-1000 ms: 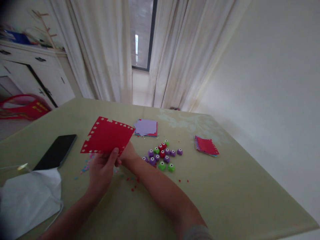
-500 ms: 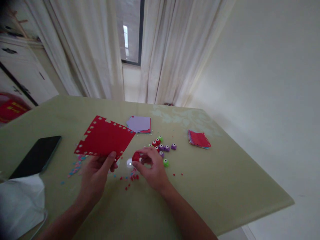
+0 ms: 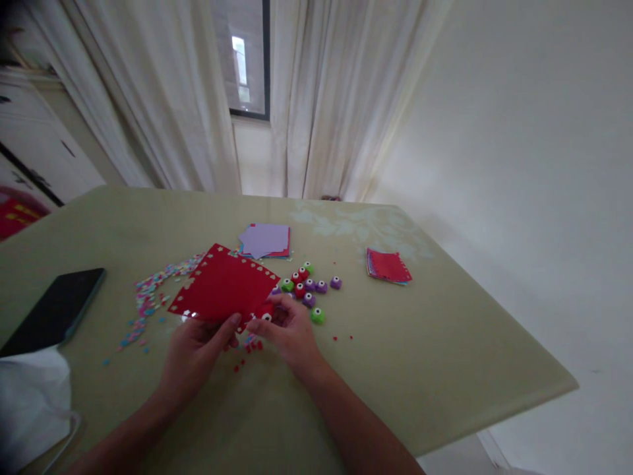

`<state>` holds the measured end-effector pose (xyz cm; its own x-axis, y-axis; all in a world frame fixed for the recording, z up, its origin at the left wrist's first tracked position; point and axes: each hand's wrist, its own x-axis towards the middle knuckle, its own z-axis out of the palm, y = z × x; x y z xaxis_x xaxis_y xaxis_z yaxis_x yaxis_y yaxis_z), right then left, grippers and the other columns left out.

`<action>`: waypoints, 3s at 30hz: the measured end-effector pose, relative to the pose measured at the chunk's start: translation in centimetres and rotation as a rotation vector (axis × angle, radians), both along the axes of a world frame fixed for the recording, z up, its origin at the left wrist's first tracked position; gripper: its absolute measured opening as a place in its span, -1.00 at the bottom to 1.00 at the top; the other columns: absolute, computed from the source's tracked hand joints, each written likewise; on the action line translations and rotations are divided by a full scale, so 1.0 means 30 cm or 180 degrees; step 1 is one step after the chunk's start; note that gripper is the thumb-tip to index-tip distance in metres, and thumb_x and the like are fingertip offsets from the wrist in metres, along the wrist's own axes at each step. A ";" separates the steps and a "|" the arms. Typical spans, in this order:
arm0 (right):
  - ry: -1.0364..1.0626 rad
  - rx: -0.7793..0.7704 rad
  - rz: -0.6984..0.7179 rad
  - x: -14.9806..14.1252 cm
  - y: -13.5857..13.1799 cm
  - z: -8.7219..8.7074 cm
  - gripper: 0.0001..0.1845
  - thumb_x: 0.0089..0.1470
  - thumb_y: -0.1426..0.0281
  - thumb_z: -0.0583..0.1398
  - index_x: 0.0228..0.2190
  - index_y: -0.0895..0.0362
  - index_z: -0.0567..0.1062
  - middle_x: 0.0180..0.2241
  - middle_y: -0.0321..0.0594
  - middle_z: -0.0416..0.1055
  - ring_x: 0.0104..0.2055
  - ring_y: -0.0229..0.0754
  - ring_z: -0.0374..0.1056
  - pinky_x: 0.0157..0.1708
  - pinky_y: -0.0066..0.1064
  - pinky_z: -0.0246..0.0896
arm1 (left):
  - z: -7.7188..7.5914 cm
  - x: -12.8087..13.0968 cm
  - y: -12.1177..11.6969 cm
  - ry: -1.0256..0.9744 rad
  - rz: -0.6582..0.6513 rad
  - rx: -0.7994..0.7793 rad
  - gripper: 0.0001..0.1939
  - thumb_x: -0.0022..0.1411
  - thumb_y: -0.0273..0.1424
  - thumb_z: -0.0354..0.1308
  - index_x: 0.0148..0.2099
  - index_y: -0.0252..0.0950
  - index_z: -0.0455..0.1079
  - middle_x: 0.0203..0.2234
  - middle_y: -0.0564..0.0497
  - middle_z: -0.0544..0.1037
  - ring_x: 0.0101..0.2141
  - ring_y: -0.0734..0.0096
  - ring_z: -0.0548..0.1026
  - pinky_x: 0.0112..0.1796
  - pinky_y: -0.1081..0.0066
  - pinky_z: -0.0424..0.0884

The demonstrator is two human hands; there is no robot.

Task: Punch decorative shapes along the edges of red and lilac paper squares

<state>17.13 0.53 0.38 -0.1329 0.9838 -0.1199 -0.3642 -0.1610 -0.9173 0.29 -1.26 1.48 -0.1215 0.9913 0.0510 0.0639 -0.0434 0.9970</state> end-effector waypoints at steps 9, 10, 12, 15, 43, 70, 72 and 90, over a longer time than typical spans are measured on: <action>0.0394 -0.0267 -0.0095 0.003 0.002 0.011 -0.49 -0.30 0.28 0.60 -0.29 0.08 0.57 -0.31 -0.30 0.57 -0.38 -0.26 0.42 -0.33 -0.45 0.33 | -0.035 -0.008 -0.001 0.0654 -0.0169 0.0137 -0.79 0.23 -0.20 0.31 -0.34 -0.22 0.62 -0.53 0.00 0.68 -0.56 0.26 0.57 -0.48 0.37 0.49; 0.0452 -0.0318 -0.0050 0.004 0.001 0.014 -0.51 -0.28 0.25 0.59 -0.30 0.09 0.57 -0.29 -0.29 0.58 -0.39 -0.27 0.41 -0.34 -0.46 0.32 | -0.039 -0.009 0.001 0.0660 -0.0186 0.0132 -0.79 0.23 -0.20 0.31 -0.33 -0.22 0.63 -0.52 -0.01 0.68 -0.54 0.24 0.58 -0.48 0.36 0.50; 0.0469 -0.0408 0.0025 0.009 0.001 0.018 -0.54 -0.25 0.20 0.58 -0.34 0.12 0.58 -0.33 -0.28 0.56 -0.44 -0.31 0.36 -0.39 -0.49 0.28 | -0.044 -0.009 0.004 0.0590 -0.0301 0.0078 -0.79 0.24 -0.21 0.31 -0.27 -0.23 0.65 -0.47 -0.03 0.70 -0.50 0.21 0.60 -0.46 0.35 0.52; 0.0242 -0.0447 0.0002 0.016 0.003 0.012 -0.55 -0.26 0.15 0.57 -0.42 0.13 0.58 -0.47 -0.35 0.47 -0.53 -0.35 0.23 -0.51 -0.52 0.14 | -0.046 -0.008 0.006 0.0381 -0.0495 -0.0027 -0.75 0.25 -0.21 0.32 -0.14 -0.26 0.65 -0.35 -0.06 0.74 -0.43 0.20 0.64 -0.44 0.36 0.53; 0.0179 -0.0259 -0.0350 0.015 0.008 -0.008 -0.50 -0.06 -0.07 0.44 -0.39 0.11 0.56 -0.53 -0.35 0.38 -0.56 -0.33 0.09 -0.56 -0.47 -0.05 | -0.021 -0.006 0.004 -0.0156 -0.0582 -0.0230 -0.73 0.21 -0.19 0.35 -0.21 -0.31 0.58 -0.45 0.00 0.68 -0.47 0.31 0.60 -0.44 0.43 0.50; -0.4080 0.1996 0.0736 0.048 -0.008 -0.020 -0.73 0.28 0.46 0.27 0.01 0.18 0.53 0.01 -0.01 0.49 0.08 0.06 0.41 0.13 -0.12 0.35 | -0.060 -0.132 0.133 0.0210 0.0224 -0.0268 -0.55 0.04 0.05 0.37 -0.38 -0.26 0.47 -0.59 0.02 0.60 -0.52 0.26 0.55 -0.45 0.36 0.44; -0.3965 0.2143 0.0504 0.056 0.006 -0.033 -0.66 0.24 0.55 0.26 0.05 0.18 0.52 0.07 0.02 0.46 0.13 0.06 0.37 0.19 -0.11 0.30 | -0.068 -0.133 0.137 0.0213 0.0195 -0.0263 -0.54 0.04 0.06 0.37 -0.40 -0.26 0.48 -0.59 0.01 0.60 -0.52 0.25 0.55 -0.44 0.35 0.45; 0.0275 0.0746 -0.1516 0.204 0.130 0.033 -0.68 0.00 0.15 0.43 -0.28 0.10 0.62 -0.26 -0.17 0.66 -0.22 -0.08 0.57 -0.19 -0.26 0.49 | -0.064 -0.022 0.025 0.1514 -0.0882 0.0706 -0.66 0.33 -0.18 0.25 0.11 -0.15 0.49 -0.16 -0.04 0.68 -0.29 0.26 0.62 -0.24 0.30 0.55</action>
